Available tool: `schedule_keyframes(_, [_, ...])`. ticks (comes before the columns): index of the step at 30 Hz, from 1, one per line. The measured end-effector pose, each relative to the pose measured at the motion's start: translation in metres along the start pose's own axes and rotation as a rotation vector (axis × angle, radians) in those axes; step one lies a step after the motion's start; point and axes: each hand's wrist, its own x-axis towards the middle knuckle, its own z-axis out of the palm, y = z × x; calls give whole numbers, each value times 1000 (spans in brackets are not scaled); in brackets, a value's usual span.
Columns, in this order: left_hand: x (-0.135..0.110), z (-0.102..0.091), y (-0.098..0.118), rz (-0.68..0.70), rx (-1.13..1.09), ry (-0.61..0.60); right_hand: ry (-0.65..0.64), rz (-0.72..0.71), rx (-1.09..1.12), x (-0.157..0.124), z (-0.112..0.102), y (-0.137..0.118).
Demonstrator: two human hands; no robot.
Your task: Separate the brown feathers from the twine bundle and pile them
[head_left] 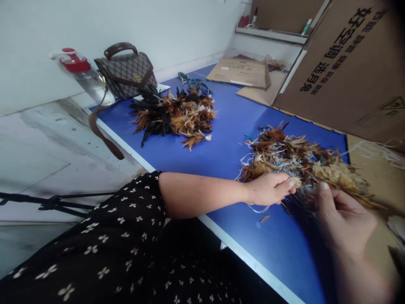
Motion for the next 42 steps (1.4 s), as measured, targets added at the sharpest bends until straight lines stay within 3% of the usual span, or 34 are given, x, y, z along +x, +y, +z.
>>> schedule_keyframes(3, [-1, 2, 2, -49, -113, -24, -174, -167, 131, -3, 2, 1])
schedule_keyframes(7, [-2, 3, 2, -60, -166, -61, -318, -368, 8, -4, 2, 6])
schedule_keyframes(16, [0, 0, -8, -10, -89, -66, -414, -484, 3, -4, 5, 11])
schedule_keyframes(21, [0, 0, -7, -25, -95, -81, -384, -454, 15, -5, 3, 8])
schedule_keyframes(26, [-3, -1, 1, -128, -173, -132, -385, -354, 76, -5, -2, -2])
schedule_keyframes(30, [-5, -3, 8, -232, -300, -231, -433, -212, 167, -1, -7, -5])
schedule_keyframes(35, [-4, -5, 8, -264, -363, -386, -520, -100, 300, 6, -9, 2])
schedule_keyframes(42, [-2, -5, 6, -307, -439, -475, -552, -2, 380, 8, -10, 10])
